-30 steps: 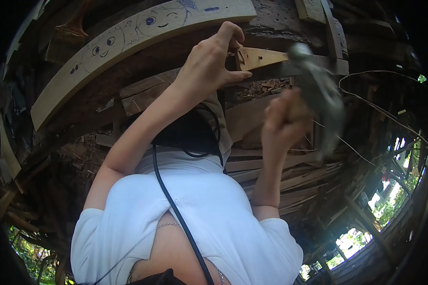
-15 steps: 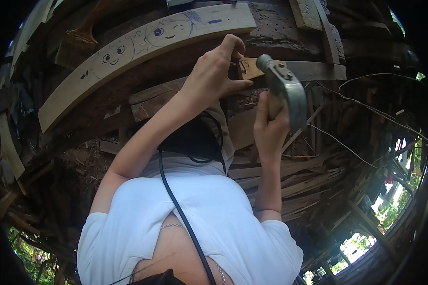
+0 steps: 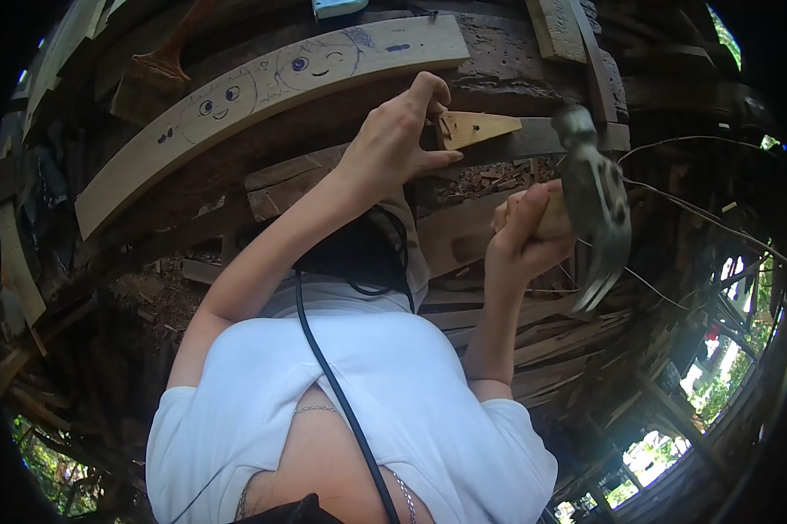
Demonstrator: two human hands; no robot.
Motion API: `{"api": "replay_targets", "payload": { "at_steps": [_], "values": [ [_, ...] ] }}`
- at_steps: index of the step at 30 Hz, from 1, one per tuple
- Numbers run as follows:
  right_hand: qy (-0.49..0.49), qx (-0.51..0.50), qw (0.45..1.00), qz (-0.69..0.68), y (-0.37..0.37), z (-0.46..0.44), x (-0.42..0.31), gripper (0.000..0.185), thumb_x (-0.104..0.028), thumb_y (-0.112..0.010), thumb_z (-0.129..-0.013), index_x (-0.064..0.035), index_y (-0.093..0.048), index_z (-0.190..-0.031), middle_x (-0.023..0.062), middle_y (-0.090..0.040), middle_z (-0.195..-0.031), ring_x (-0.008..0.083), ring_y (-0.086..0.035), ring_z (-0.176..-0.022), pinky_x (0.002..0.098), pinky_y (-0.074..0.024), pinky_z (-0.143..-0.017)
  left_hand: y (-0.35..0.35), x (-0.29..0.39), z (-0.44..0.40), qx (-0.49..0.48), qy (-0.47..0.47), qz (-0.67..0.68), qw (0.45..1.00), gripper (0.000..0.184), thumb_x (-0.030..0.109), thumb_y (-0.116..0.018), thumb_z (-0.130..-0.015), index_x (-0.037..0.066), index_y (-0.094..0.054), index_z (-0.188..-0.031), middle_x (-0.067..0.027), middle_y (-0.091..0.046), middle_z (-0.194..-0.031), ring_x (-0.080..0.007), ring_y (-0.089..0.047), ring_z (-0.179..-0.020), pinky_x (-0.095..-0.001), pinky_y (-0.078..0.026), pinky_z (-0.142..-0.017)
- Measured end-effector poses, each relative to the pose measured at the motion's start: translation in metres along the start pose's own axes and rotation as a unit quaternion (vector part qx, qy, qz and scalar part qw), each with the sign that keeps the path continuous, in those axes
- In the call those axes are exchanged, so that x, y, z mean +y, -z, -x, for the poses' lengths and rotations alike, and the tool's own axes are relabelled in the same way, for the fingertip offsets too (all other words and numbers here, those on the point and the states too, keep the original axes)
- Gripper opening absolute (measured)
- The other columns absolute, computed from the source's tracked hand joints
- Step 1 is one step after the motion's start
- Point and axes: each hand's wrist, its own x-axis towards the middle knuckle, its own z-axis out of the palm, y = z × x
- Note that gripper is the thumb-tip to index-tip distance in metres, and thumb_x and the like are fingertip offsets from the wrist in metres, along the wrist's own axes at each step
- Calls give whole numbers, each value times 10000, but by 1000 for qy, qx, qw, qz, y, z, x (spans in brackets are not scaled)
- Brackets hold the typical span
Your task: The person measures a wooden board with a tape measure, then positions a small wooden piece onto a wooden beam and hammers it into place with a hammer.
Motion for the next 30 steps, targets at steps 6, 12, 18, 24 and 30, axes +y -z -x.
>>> {"api": "replay_targets", "payload": {
  "at_steps": [6,12,18,24,30],
  "values": [
    [172,9,970,172,-12,7,48,207,-174,-546,-906,-38,-507,-756,14,-472,-557,61,-443,-465,197,-347,-413,-1,0,1,9,-14,1,1000,579,151,-790,-637,47,-383,-1036,-167,-592,-888,-346,-605,-878,-392,-497,-740],
    [72,14,994,-86,-9,10,12,206,-186,-533,-917,-20,-488,-804,15,-461,-541,62,-409,-415,198,-335,-392,3,0,2,-7,12,13,1000,568,142,-781,-645,45,-380,-1035,-170,-585,-890,-351,-598,-896,-393,-492,-743],
    [2,-22,990,142,0,12,17,269,-240,-541,-913,15,-569,-830,38,-550,-576,111,-544,-463,222,-401,-413,4,0,0,-8,12,17,1000,567,144,-782,-645,44,-378,-1030,-175,-585,-892,-351,-595,-906,-393,-487,-756],
    [41,23,998,-43,1,1,20,251,-243,-511,-928,-24,-538,-806,54,-513,-555,87,-451,-411,206,-344,-369,2,-1,1,3,6,18,1000,572,136,-786,-638,38,-379,-1029,-173,-589,-901,-352,-597,-904,-398,-488,-756],
    [-72,10,995,68,8,-2,-14,233,-216,-543,-912,-26,-487,-789,14,-469,-545,74,-428,-383,216,-326,-341,3,0,3,15,-6,10,1000,569,134,-784,-637,34,-382,-1027,-178,-591,-909,-360,-599,-895,-402,-491,-750]
  ]
}}
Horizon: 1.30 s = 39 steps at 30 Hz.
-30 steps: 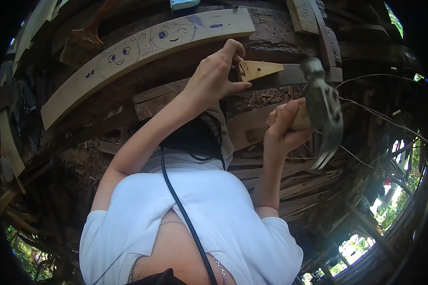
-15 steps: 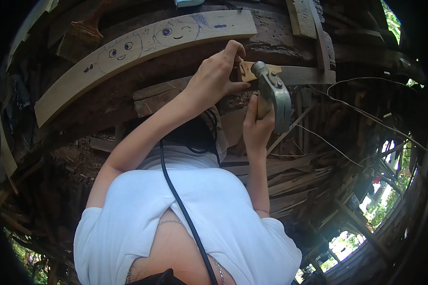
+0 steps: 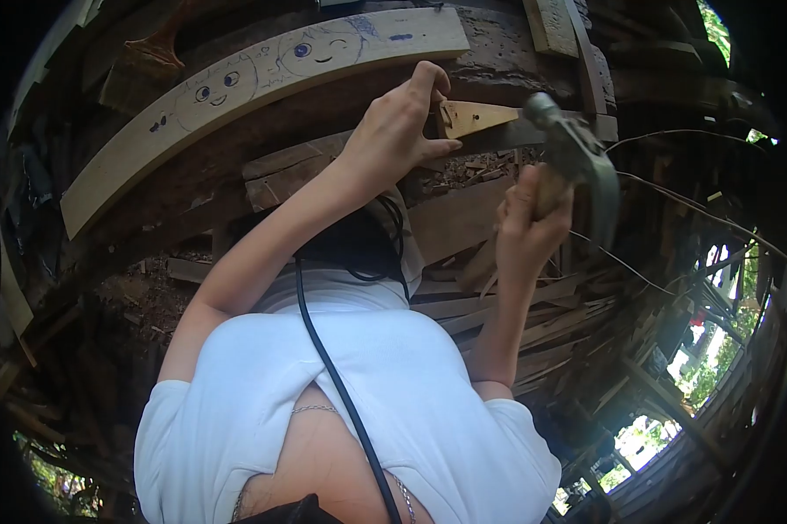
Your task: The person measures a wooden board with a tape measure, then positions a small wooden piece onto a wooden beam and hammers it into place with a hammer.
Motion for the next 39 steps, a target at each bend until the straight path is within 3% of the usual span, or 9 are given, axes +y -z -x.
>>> {"api": "replay_targets", "payload": {
  "at_steps": [7,17,23,26,28,30,32,37,39],
  "values": [
    [62,-20,994,89,-6,9,38,236,-223,-570,-893,-14,-504,-806,23,-511,-558,79,-459,-400,220,-341,-365,-3,-1,-1,5,2,-17,1000,595,164,-788,-631,32,-389,-1053,-182,-596,-910,-357,-603,-884,-397,-491,-761],
    [20,-17,989,-143,10,9,0,330,-357,-484,-933,-32,-441,-895,-6,-401,-551,52,-375,-408,201,-286,-377,13,27,11,7,-41,-62,997,438,209,-655,-807,26,-457,-1152,-159,-606,-983,-283,-601,-944,-366,-459,-821],
    [46,-129,905,-402,-23,-9,-6,465,-468,-367,-946,-22,-426,-1060,45,-462,-803,117,-470,-673,231,-398,-638,13,74,32,-182,60,86,978,492,305,-425,-941,-22,-307,-1290,-242,-585,-952,-402,-537,-965,-437,-418,-843],
    [139,-129,912,-363,-31,-13,-12,461,-448,-377,-951,-15,-427,-1101,47,-469,-909,124,-471,-807,240,-385,-768,3,77,38,-61,-10,22,998,511,280,-445,-932,-20,-262,-1303,-282,-564,-951,-419,-517,-1003,-450,-404,-861],
    [124,-170,931,-299,-28,-10,-14,459,-441,-382,-952,-15,-433,-1115,53,-478,-985,127,-467,-914,262,-378,-830,6,76,36,-28,-57,-14,998,491,239,-528,-888,-38,-333,-1244,-262,-583,-897,-404,-574,-903,-436,-449,-795],
    [167,-180,924,-292,-25,-7,-10,456,-421,-414,-947,-4,-442,-1129,75,-498,-1051,141,-477,-976,276,-376,-857,20,80,35,-88,63,-70,992,412,185,-607,-822,-34,-451,-1134,-205,-610,-793,-381,-611,-752,-408,-487,-689],
    [194,-207,958,-38,-16,0,-8,434,-384,-447,-943,-8,-440,-1160,100,-513,-1075,162,-484,-1003,282,-361,-886,30,63,31,-69,68,28,995,239,208,-648,-807,-6,-558,-864,-97,-612,-648,-200,-605,-590,-331,-481,-556],
    [66,-205,958,-190,-18,10,33,331,-308,-430,-961,-16,-585,-978,75,-603,-799,128,-546,-753,249,-428,-706,56,67,25,-93,271,156,945,471,461,-491,-905,55,-487,-667,49,-434,-512,-43,-403,-408,-209,-306,-367],
    [34,-202,955,-216,-11,12,44,320,-295,-429,-963,-14,-583,-960,53,-588,-760,107,-523,-731,240,-418,-683,62,86,17,-29,196,115,973,490,483,-464,-910,92,-440,-616,64,-385,-488,-15,-363,-396,-185,-252,-352]
  ]
}}
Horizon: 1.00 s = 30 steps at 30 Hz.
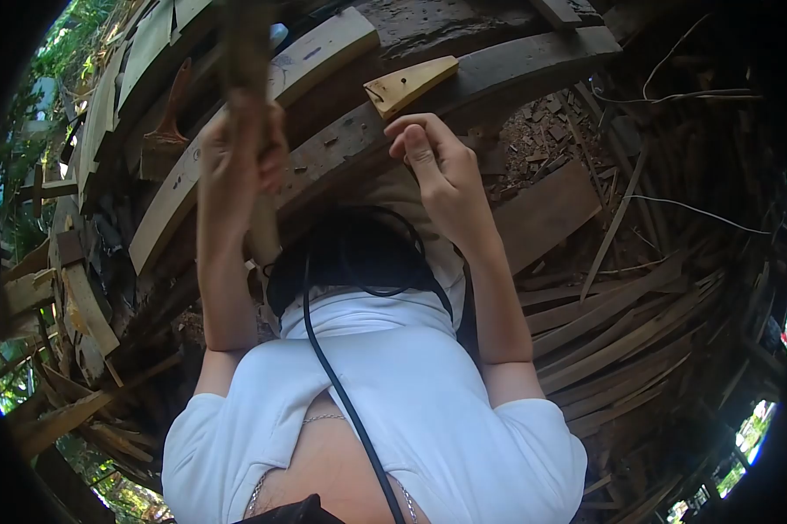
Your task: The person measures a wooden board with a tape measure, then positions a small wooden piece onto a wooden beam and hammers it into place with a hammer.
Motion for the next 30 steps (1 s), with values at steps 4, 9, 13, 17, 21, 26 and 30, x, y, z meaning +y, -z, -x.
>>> {"api": "replay_targets", "payload": {
  "at_steps": [4,9,13,17,21,26,30],
  "values": [
    [-18,45,997,-56,8,4,5,305,-264,-421,-968,-17,-568,-867,-5,-496,-647,48,-421,-624,202,-353,-566,7,11,11,67,-43,-131,988,504,533,-485,-882,62,-516,-707,42,-415,-498,-16,-377,-407,-188,-271,-369],
    [-34,121,989,-83,13,1,11,295,-231,-412,-969,-43,-524,-771,-48,-378,-591,16,-307,-534,185,-222,-471,3,-25,5,3,13,-302,953,486,482,-533,-876,33,-534,-689,26,-448,-511,-41,-420,-461,-212,-308,-417],
    [-31,163,980,-106,23,4,16,298,-223,-399,-973,-53,-495,-747,-55,-357,-581,11,-297,-528,183,-223,-466,11,-2,7,68,11,-267,961,481,441,-563,-871,-22,-588,-748,-19,-464,-504,-70,-400,-468,-278,-311,-442],
    [-18,190,974,-125,31,-2,17,293,-220,-397,-974,-58,-481,-744,-59,-335,-570,11,-275,-521,187,-217,-465,-1,11,6,88,-24,-213,973,471,446,-562,-871,-8,-585,-746,10,-468,-509,-60,-445,-470,-230,-336,-435],
    [1,212,969,-125,33,-3,17,293,-214,-396,-973,-60,-470,-736,-62,-323,-569,10,-255,-510,188,-200,-456,-20,-8,-6,-61,32,-393,917,358,339,-615,-850,-17,-642,-862,-42,-490,-525,-92,-409,-497,-288,-344,-489],
    [19,237,961,-141,29,6,16,284,-194,-389,-972,-63,-463,-731,-63,-324,-566,5,-245,-493,184,-191,-443,-19,21,-7,21,-80,-357,930,450,431,-583,-864,1,-609,-735,33,-435,-489,-44,-402,-436,-231,-277,-399],
    [52,223,967,-108,7,20,7,270,-179,-395,-964,-56,-461,-732,-45,-393,-566,3,-307,-495,179,-241,-444,-17,14,-1,46,-65,-342,936,416,367,-585,-876,-3,-573,-686,16,-439,-492,-54,-400,-453,-247,-298,-416]
  ]
}}
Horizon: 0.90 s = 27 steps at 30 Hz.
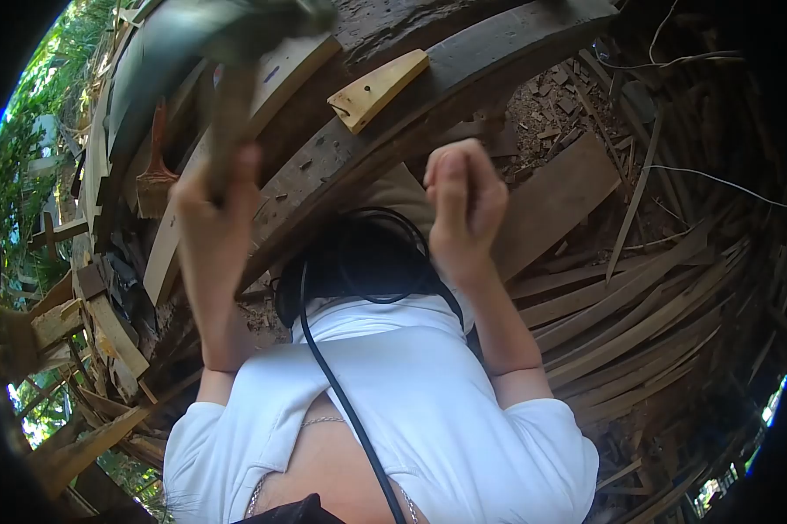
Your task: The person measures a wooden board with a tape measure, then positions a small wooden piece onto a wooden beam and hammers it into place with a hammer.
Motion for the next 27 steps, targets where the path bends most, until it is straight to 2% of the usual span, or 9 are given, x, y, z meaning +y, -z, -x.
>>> {"api": "replay_targets", "payload": {
  "at_steps": [3,5,11,15,19,21,23,25,27],
  "values": [
    [19,-40,999,-10,-5,14,1,263,-175,-401,-959,-49,-460,-736,-33,-433,-575,7,-344,-504,181,-272,-449,-22,-22,3,-115,94,-30,989,400,332,-585,-877,-28,-565,-705,-13,-444,-510,-80,-422,-508,-276,-333,-472],
    [15,-60,998,-24,-5,17,4,261,-174,-404,-958,-47,-460,-737,-28,-447,-580,10,-358,-509,183,-283,-452,-14,-28,2,-78,68,-40,994,454,404,-559,-885,-13,-559,-705,11,-438,-512,-71,-406,-483,-260,-309,-446],
    [-17,-58,998,-26,-14,15,3,251,-158,-405,-952,-43,-462,-736,-24,-442,-575,19,-361,-498,189,-287,-445,12,4,6,50,28,75,996,364,337,-606,-864,-20,-615,-791,-38,-453,-496,-71,-414,-472,-265,-337,-449],
    [31,-102,994,-15,-20,21,-4,229,-121,-399,-941,-30,-462,-741,-4,-449,-576,23,-369,-489,197,-297,-439,-23,-19,3,-111,61,-17,992,332,284,-602,-866,-48,-609,-848,-47,-460,-532,-103,-380,-521,-291,-341,-479],
    [-1,-102,993,-51,-24,26,1,230,-129,-412,-943,-29,-462,-742,-8,-447,-575,28,-372,-481,192,-301,-441,2,0,2,-60,28,-57,996,369,330,-606,-861,-34,-604,-802,-41,-463,-521,-85,-395,-496,-270,-335,-465],
    [-2,-114,993,-40,-26,27,1,232,-136,-423,-944,-27,-468,-744,-6,-455,-581,29,-377,-485,193,-302,-442,14,8,1,45,-25,-23,998,378,358,-613,-854,-16,-625,-796,-8,-485,-525,-79,-425,-462,-263,-332,-439],
    [0,-129,991,-37,-29,27,-1,233,-138,-424,-944,-25,-471,-745,-5,-457,-583,30,-381,-488,193,-304,-443,18,17,2,60,46,48,996,347,330,-612,-859,-9,-630,-787,-6,-481,-526,-77,-444,-484,-262,-337,-449],
    [6,-144,989,-33,-31,26,-5,234,-140,-426,-944,-24,-474,-747,-3,-460,-586,30,-384,-491,193,-306,-444,-6,-3,2,2,-7,-4,1000,334,302,-605,-868,-24,-623,-799,-16,-483,-531,-73,-437,-512,-265,-335,-464],
    [12,-150,988,-35,-32,26,-8,239,-143,-423,-945,-22,-477,-746,-3,-459,-584,31,-387,-491,195,-310,-444,-26,-24,2,-136,100,10,986,337,298,-591,-878,-38,-618,-852,-29,-485,-568,-85,-393,-545,-272,-333,-486]
  ]
}}
